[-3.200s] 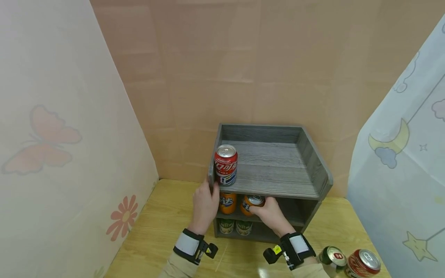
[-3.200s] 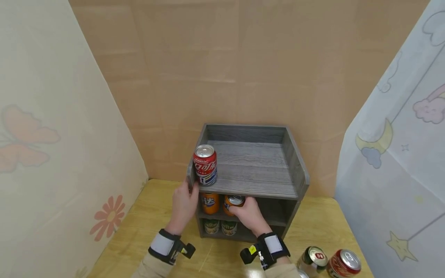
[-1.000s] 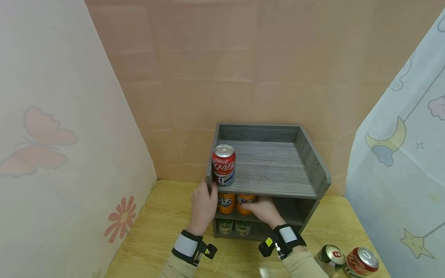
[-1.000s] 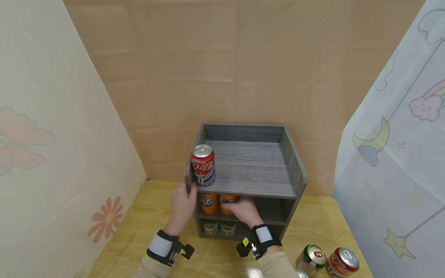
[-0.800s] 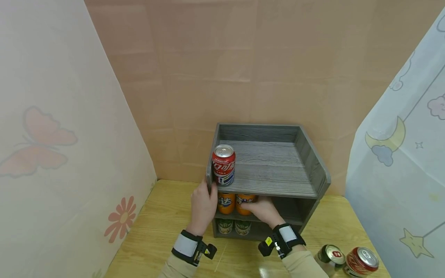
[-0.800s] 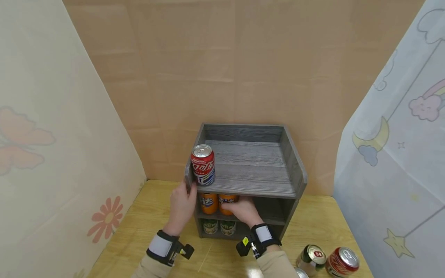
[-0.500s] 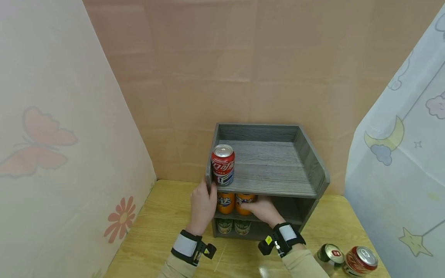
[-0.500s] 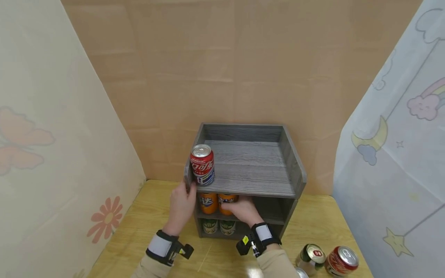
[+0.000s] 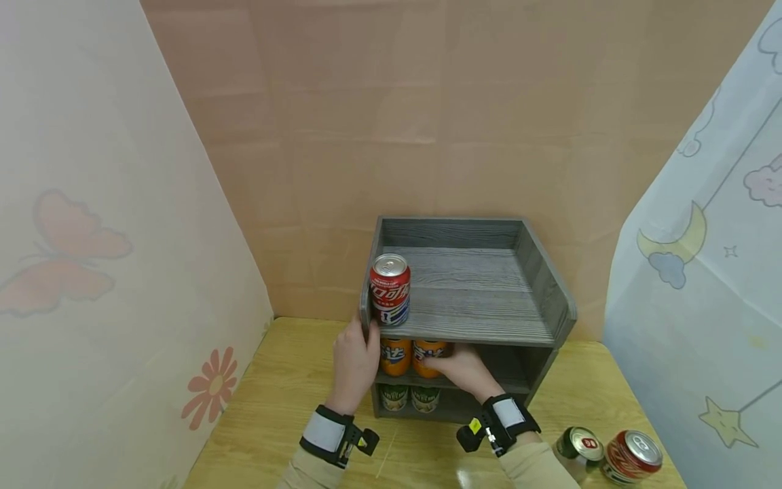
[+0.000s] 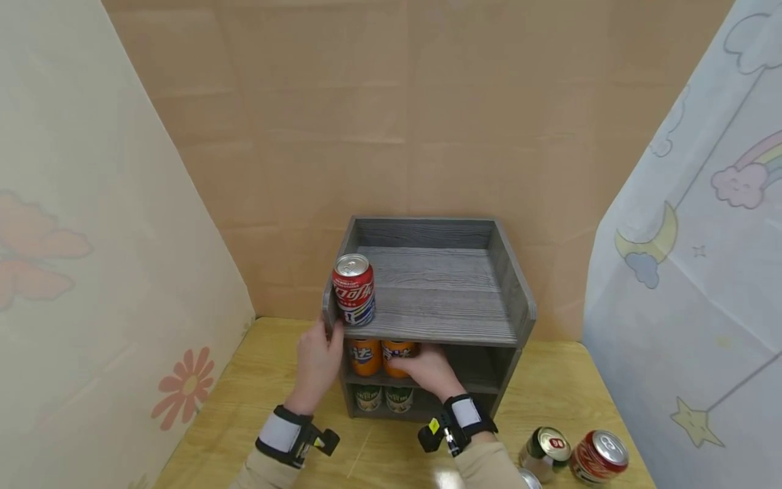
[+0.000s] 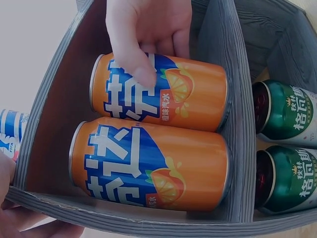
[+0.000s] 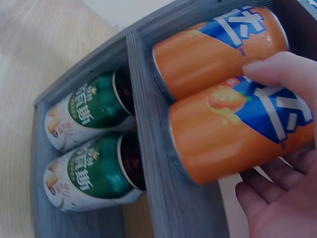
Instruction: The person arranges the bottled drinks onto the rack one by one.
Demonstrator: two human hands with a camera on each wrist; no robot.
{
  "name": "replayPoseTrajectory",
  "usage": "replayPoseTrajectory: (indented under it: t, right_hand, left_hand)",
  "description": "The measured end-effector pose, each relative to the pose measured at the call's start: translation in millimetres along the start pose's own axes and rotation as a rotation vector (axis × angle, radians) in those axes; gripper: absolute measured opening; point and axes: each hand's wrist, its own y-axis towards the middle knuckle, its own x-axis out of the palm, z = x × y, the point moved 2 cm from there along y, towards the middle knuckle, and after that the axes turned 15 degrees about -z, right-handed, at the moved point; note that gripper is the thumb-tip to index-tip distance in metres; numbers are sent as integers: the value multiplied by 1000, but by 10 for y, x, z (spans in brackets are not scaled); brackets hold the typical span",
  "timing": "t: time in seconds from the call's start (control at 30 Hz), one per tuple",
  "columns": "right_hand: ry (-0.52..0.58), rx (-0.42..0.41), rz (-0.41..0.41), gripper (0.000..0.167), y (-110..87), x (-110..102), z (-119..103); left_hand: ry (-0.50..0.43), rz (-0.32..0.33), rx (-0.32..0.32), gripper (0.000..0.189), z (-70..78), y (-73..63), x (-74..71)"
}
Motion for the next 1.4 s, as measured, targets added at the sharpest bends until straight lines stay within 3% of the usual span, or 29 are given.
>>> replayPoseTrajectory:
  t: [0.3, 0.77, 1.1, 1.4]
  right_hand:
    - [-94, 92, -52, 95, -199, -221, -10]
    - [-326, 31, -101, 75, -677, -569, -141]
    - [-291, 28, -100, 69, -1112, -791, -211]
    - [-317, 91, -117, 69, -1447, -946, -33]
  left_hand:
    - [-4, -5, -10, 13, -28, -9, -1]
    - [0, 4, -6, 11, -8, -11, -5]
    - [-7, 6, -6, 11, -2, -9, -4]
    - [-26, -11, -25, 11, 11, -3, -7]
